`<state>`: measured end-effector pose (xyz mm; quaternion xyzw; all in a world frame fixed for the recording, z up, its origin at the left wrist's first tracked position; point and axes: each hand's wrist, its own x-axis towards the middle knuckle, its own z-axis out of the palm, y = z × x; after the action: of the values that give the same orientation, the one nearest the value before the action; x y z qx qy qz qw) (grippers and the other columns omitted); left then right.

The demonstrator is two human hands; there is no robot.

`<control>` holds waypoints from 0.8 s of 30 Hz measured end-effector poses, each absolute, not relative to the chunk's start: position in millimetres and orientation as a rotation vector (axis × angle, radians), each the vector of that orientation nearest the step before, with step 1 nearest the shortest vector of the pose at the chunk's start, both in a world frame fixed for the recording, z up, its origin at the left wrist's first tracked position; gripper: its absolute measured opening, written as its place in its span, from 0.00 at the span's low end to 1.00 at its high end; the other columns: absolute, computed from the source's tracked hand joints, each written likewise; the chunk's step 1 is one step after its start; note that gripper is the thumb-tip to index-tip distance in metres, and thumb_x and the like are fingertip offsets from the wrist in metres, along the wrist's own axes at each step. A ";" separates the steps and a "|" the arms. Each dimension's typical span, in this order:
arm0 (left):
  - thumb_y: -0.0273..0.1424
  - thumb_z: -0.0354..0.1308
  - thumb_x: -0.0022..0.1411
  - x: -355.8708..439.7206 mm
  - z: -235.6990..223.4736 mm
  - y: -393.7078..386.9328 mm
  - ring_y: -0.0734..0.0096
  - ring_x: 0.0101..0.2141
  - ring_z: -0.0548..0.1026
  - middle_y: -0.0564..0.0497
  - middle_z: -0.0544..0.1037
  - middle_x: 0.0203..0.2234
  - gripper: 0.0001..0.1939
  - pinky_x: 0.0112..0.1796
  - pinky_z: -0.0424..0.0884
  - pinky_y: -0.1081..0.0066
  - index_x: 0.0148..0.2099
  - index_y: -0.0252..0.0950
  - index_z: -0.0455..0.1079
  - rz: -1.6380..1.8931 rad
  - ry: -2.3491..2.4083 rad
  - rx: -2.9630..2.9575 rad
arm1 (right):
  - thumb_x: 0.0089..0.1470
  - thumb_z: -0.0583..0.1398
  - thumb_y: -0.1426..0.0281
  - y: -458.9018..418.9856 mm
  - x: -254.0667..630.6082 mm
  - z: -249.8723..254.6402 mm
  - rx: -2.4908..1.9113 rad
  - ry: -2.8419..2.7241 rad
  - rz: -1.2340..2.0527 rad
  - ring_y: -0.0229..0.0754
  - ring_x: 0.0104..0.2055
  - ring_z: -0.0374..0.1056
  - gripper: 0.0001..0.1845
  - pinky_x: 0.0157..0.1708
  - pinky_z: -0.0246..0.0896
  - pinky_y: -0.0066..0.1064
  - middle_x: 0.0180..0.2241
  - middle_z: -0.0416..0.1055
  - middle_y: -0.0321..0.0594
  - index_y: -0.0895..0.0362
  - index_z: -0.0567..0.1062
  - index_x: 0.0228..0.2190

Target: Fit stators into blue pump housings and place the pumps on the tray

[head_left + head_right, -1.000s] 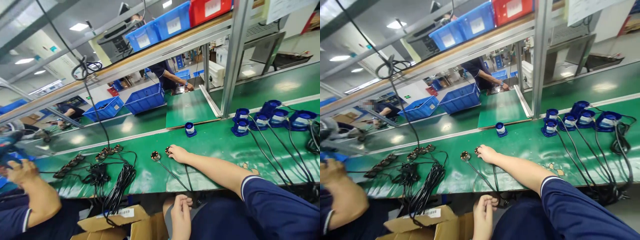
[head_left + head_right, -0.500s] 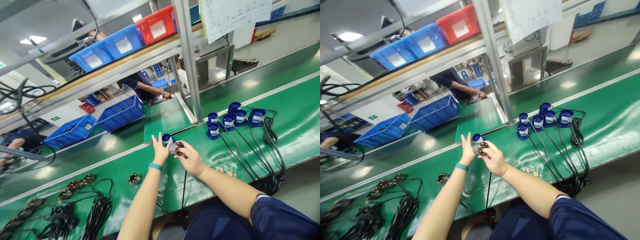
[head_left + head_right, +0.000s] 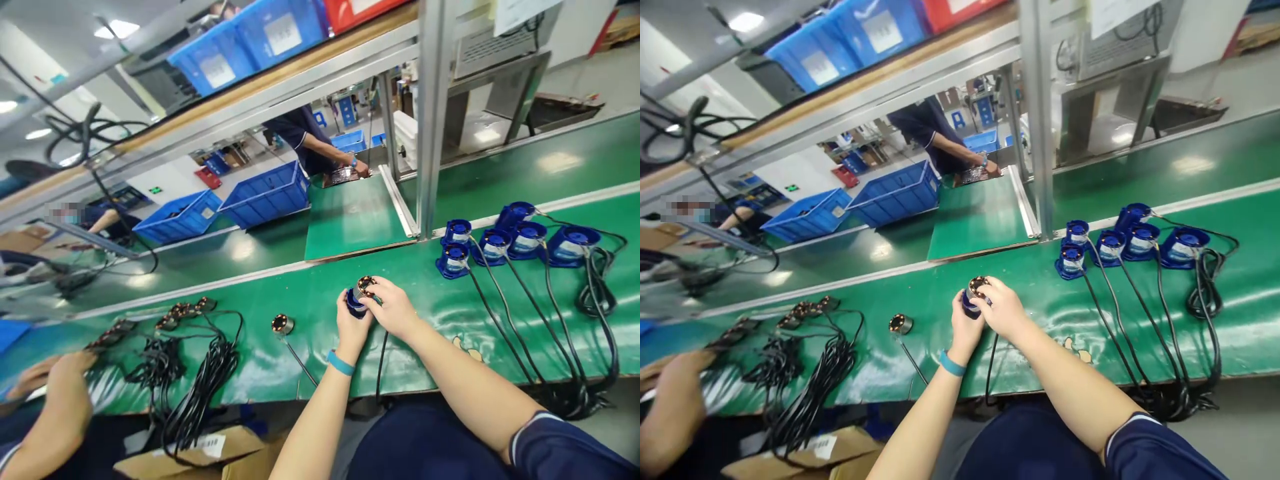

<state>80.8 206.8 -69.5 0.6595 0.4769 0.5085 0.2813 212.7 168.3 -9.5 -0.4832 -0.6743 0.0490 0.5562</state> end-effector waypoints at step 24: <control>0.33 0.72 0.45 95.2 -69.5 216.0 0.50 0.53 0.74 0.40 0.75 0.53 0.42 0.57 0.70 0.52 0.61 0.34 0.62 1.303 1.089 1.814 | 0.60 0.50 0.52 177.9 243.4 -13.6 -1.583 -1.938 -0.050 0.56 0.52 0.71 0.29 0.50 0.69 0.48 0.54 0.71 0.53 0.59 0.73 0.52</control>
<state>95.2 216.0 -69.5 0.6912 0.4147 0.4962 0.3225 243.4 177.9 -13.6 -0.6004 -0.7353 -0.0189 0.3138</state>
